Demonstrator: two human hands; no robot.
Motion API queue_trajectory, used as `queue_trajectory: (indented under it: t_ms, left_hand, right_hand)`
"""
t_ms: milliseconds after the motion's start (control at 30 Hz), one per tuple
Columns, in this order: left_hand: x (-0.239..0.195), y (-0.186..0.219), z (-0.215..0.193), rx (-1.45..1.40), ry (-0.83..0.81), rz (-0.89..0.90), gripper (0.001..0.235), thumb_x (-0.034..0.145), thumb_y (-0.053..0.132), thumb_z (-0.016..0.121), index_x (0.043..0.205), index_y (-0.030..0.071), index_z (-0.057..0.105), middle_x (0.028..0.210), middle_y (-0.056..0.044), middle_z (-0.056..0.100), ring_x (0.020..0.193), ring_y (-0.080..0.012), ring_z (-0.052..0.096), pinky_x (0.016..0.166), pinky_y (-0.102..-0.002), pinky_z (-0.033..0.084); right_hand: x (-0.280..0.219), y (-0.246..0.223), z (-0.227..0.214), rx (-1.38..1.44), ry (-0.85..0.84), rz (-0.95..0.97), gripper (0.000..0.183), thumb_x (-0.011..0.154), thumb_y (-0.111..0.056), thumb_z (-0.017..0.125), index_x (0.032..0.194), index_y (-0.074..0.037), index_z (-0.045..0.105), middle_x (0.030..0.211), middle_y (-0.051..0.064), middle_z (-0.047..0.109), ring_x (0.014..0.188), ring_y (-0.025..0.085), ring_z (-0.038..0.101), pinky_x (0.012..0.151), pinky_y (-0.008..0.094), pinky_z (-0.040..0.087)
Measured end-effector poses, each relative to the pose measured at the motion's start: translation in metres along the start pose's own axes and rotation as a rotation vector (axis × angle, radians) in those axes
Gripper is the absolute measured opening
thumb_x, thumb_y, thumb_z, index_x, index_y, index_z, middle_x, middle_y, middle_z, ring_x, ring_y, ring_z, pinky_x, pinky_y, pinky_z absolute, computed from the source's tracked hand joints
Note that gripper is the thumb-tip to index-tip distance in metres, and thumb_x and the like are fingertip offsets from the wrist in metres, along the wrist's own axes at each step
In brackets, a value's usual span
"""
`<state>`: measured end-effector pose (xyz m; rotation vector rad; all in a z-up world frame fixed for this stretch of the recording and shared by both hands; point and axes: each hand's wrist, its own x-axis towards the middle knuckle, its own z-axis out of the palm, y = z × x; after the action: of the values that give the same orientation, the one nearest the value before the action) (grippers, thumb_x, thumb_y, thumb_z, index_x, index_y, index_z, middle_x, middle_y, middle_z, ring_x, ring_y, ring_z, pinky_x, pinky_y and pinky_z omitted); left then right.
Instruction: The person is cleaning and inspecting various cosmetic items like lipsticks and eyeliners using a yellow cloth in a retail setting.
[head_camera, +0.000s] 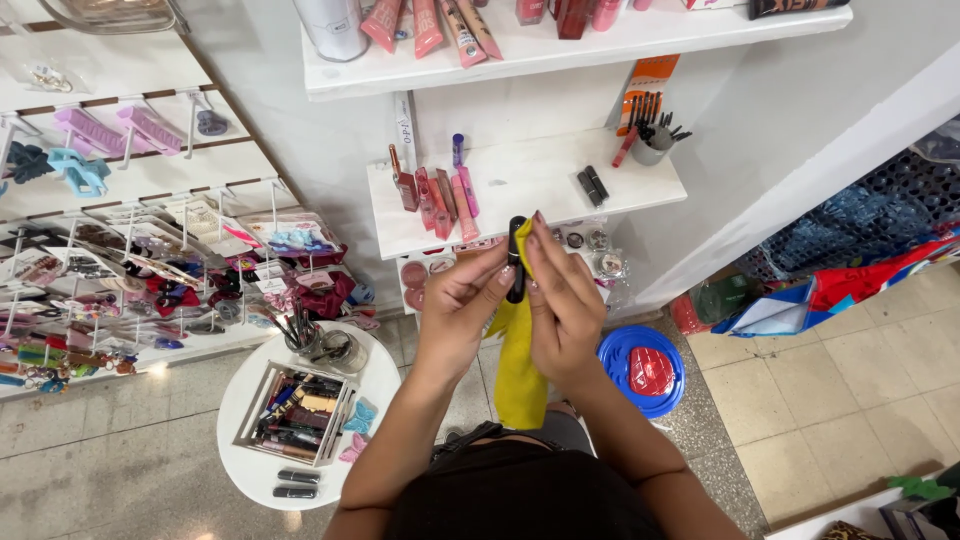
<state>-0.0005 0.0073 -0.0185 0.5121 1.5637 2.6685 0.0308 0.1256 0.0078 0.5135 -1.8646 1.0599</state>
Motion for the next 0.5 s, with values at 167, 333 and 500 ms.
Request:
queue_trajectory:
  t_ms: [167, 333, 500]
  left_hand:
    - [0.002, 0.011, 0.015, 0.031, 0.058, 0.076, 0.035, 0.094, -0.002, 0.068, 0.129, -0.005, 0.066, 0.121, -0.023, 0.072, 0.116, -0.0250, 0.065, 0.100, -0.036, 0.055]
    - [0.006, 0.006, 0.018, -0.013, 0.169, 0.089, 0.036, 0.097, 0.003, 0.066, 0.132, -0.003, 0.064, 0.124, -0.019, 0.072, 0.119, -0.0218, 0.063, 0.104, -0.037, 0.052]
    - [0.011, 0.000, 0.030, -0.101, 0.204, 0.088, 0.034, 0.098, 0.006, 0.064, 0.131, -0.004, 0.064, 0.121, -0.022, 0.073, 0.118, -0.0240, 0.066, 0.103, -0.033, 0.053]
  right_hand:
    - [-0.011, 0.002, 0.005, 0.076, 0.020, 0.067, 0.036, 0.103, 0.002, 0.052, 0.137, 0.001, 0.061, 0.146, 0.023, 0.059, 0.126, 0.038, 0.063, 0.099, 0.044, 0.051]
    - [-0.032, 0.008, 0.017, 0.147, -0.005, 0.112, 0.039, 0.101, 0.005, 0.051, 0.139, 0.000, 0.059, 0.148, 0.025, 0.056, 0.131, 0.041, 0.058, 0.108, 0.053, 0.046]
    - [-0.028, 0.014, 0.011, 0.083, 0.027, 0.109, 0.035, 0.099, 0.004, 0.055, 0.132, 0.001, 0.065, 0.140, 0.023, 0.064, 0.117, 0.037, 0.069, 0.093, 0.045, 0.052]
